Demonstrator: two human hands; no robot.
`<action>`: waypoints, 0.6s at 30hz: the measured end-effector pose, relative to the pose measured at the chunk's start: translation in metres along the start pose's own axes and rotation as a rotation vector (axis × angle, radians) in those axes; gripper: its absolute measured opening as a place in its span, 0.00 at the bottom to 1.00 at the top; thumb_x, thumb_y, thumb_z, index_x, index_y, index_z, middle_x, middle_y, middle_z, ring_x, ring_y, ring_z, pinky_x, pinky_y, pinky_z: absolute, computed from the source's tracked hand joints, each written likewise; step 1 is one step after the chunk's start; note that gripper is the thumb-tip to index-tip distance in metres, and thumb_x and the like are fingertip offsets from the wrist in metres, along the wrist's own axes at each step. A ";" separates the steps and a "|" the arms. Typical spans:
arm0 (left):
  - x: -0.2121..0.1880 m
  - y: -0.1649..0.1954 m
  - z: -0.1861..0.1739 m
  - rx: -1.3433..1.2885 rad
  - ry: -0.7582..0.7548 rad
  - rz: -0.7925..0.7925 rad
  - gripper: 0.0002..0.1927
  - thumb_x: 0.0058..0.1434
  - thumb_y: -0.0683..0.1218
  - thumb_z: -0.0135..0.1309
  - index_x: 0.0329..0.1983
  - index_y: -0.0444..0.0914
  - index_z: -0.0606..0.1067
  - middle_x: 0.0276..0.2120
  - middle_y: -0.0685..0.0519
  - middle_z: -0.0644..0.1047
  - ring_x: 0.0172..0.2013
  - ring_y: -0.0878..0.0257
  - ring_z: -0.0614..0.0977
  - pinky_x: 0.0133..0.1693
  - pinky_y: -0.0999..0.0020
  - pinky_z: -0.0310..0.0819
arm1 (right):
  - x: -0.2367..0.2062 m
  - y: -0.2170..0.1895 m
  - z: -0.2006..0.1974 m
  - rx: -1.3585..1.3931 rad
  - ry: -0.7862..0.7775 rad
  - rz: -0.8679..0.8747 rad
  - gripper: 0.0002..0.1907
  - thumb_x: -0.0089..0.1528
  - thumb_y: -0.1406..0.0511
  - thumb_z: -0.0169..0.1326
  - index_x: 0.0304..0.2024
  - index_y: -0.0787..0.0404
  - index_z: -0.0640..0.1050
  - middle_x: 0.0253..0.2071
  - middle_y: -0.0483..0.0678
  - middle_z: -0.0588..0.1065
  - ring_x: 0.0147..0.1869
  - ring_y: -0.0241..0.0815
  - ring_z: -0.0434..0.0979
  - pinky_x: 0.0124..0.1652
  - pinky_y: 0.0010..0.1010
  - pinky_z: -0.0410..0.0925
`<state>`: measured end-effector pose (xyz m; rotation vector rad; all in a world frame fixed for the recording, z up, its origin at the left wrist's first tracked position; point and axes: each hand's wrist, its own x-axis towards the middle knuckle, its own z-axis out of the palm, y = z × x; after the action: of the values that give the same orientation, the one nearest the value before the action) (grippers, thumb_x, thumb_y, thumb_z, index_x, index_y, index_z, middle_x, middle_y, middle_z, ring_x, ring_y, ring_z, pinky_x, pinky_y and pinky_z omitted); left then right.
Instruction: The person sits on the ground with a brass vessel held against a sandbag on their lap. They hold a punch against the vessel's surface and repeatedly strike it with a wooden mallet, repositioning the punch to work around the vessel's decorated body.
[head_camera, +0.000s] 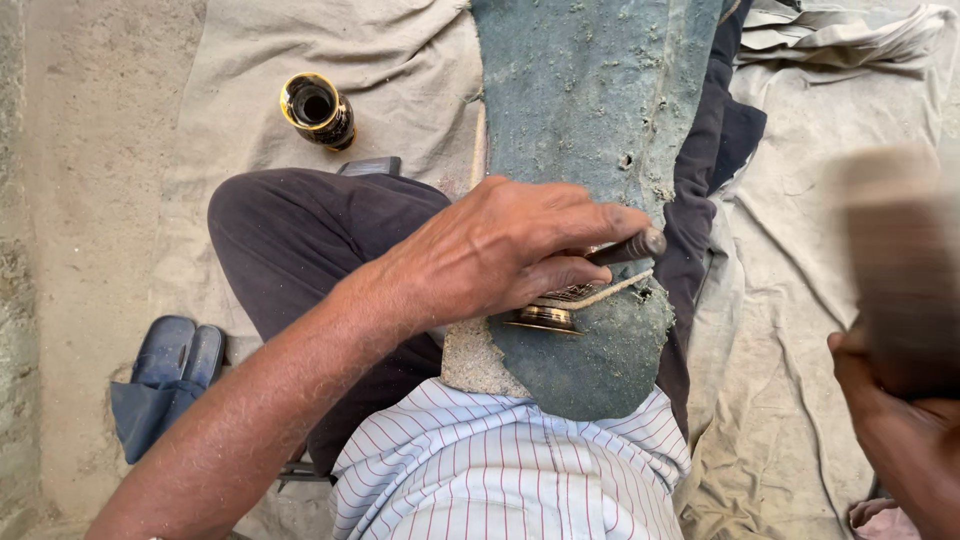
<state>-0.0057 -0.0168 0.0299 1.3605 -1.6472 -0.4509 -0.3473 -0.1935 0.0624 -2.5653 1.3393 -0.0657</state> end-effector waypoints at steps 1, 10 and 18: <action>0.000 -0.002 -0.001 0.008 -0.026 -0.005 0.24 0.66 0.49 0.62 0.64 0.46 0.72 0.35 0.56 0.77 0.35 0.60 0.82 0.36 0.62 0.79 | -0.001 -0.003 -0.003 0.008 -0.017 0.002 0.08 0.72 0.72 0.58 0.46 0.67 0.70 0.36 0.50 0.73 0.32 0.40 0.74 0.32 0.31 0.70; 0.004 -0.004 -0.003 0.043 -0.099 0.056 0.25 0.62 0.48 0.62 0.63 0.47 0.74 0.32 0.56 0.76 0.31 0.62 0.80 0.30 0.65 0.78 | -0.003 -0.045 -0.035 -0.181 -0.041 -0.033 0.15 0.70 0.74 0.58 0.56 0.64 0.69 0.36 0.48 0.74 0.31 0.36 0.76 0.34 0.29 0.72; -0.014 -0.003 0.000 -0.061 0.072 -0.002 0.20 0.68 0.49 0.61 0.62 0.45 0.74 0.35 0.56 0.77 0.34 0.63 0.81 0.37 0.66 0.80 | 0.010 -0.039 -0.040 -0.183 -0.007 -0.071 0.12 0.71 0.74 0.59 0.53 0.65 0.70 0.37 0.49 0.74 0.34 0.37 0.77 0.37 0.29 0.72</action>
<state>-0.0042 -0.0051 0.0217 1.3186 -1.5615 -0.4441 -0.3164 -0.1875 0.1102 -2.7608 1.3076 0.0556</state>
